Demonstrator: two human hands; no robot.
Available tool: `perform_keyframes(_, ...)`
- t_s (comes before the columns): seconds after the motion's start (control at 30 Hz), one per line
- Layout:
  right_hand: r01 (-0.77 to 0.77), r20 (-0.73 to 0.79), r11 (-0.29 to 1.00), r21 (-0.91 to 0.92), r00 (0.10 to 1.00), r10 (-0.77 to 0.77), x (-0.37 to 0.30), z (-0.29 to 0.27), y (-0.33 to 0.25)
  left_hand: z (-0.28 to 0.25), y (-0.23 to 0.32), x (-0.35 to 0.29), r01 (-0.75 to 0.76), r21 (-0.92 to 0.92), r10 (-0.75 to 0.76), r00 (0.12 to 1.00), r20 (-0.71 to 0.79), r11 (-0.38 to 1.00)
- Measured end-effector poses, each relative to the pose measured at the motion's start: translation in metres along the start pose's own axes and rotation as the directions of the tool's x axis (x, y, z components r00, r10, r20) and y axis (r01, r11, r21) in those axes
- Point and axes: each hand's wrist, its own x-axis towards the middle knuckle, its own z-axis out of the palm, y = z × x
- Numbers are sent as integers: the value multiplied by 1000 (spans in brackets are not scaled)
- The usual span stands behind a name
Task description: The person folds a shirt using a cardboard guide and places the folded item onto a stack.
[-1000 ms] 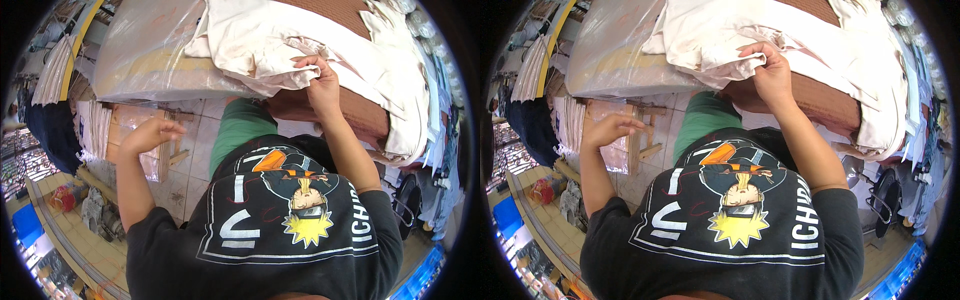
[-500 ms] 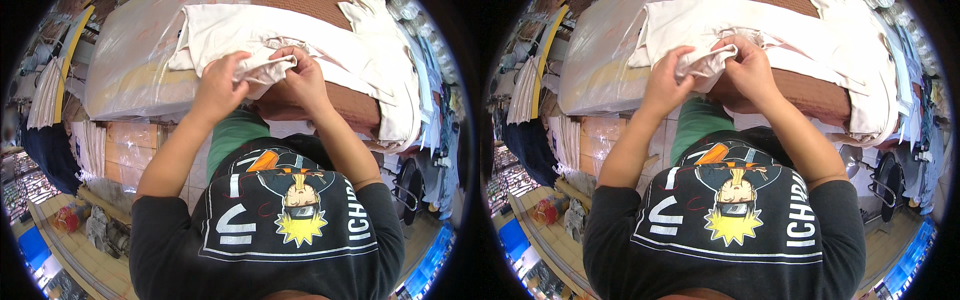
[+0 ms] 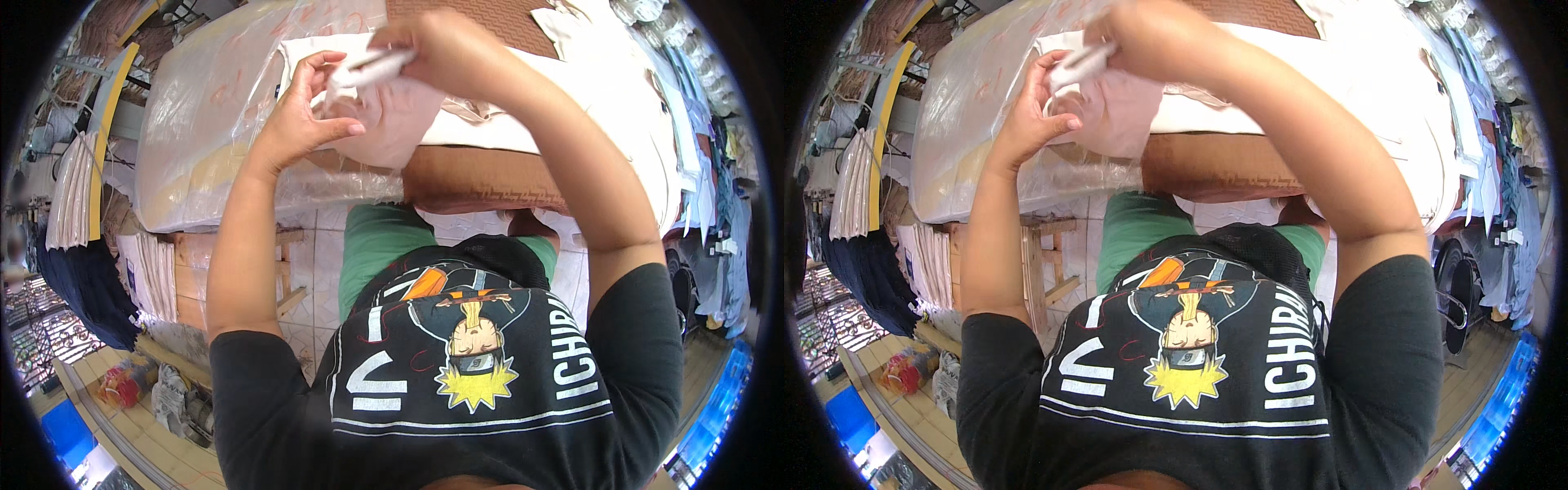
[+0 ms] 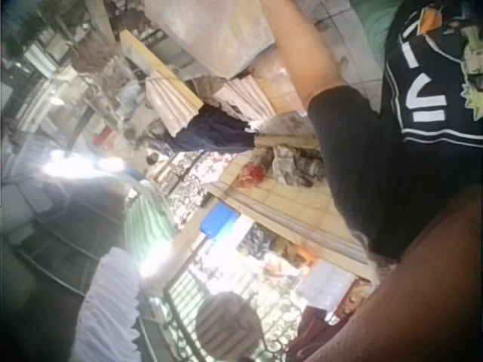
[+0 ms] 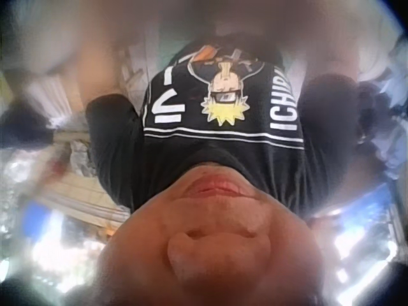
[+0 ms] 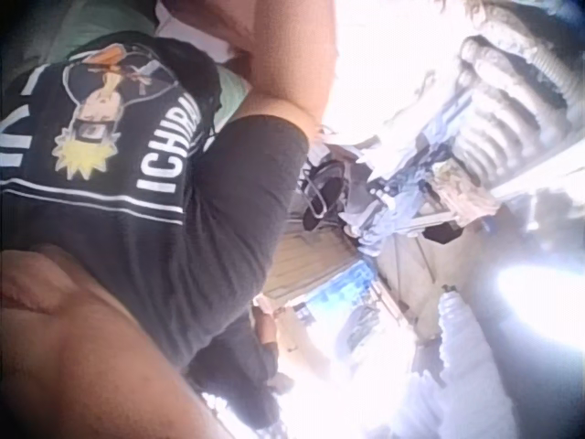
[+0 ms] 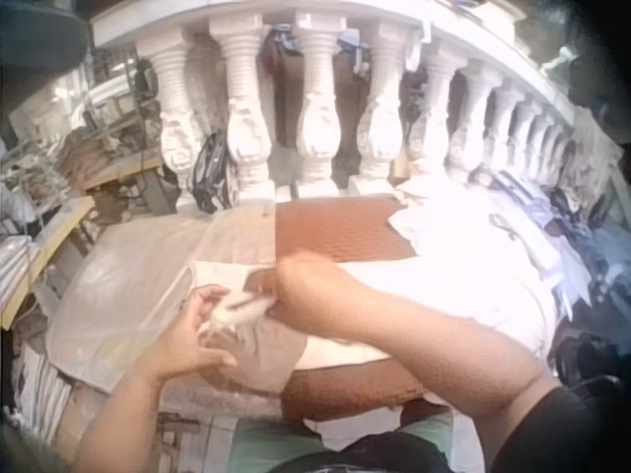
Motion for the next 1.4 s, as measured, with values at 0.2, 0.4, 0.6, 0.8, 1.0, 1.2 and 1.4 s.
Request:
perform_keyframes(0.2, -247, -9, 965, -89, 969, 247, 33, -78, 28, -31, -24, 45, 375, 99, -384, 920, 85, 922)
perform_keyframes(0.4, -654, 188, 735, 179, 756, 627, -47, -24, 120, -22, -60, 84, 187, 398, -240, 967, 90, 898)
perform_keyframes(0.6, -739, 320, 458, 494, 644, 695, -89, -2, 144, -11, -50, 96, 179, 551, -221, 975, 9, 815)
perform_keyframes(0.8, -716, 90, 694, 77, 698, 710, -122, -45, 154, 23, -13, 93, -32, 715, 98, 994, -51, 698)
perform_keyframes(1.0, -646, -277, 722, 247, 666, 692, -202, -89, 153, 118, 7, 123, -389, 700, 334, 916, 223, 599)
perform_keyframes(1.2, -734, -508, 629, 255, 451, 734, -301, -109, 185, 184, -15, 138, -386, 826, 114, 921, 374, 411)
perform_keyframes(1.4, -899, -526, 439, -9, 377, 762, -296, -88, 188, 192, -35, 134, -345, 837, 35, 930, 366, 426)
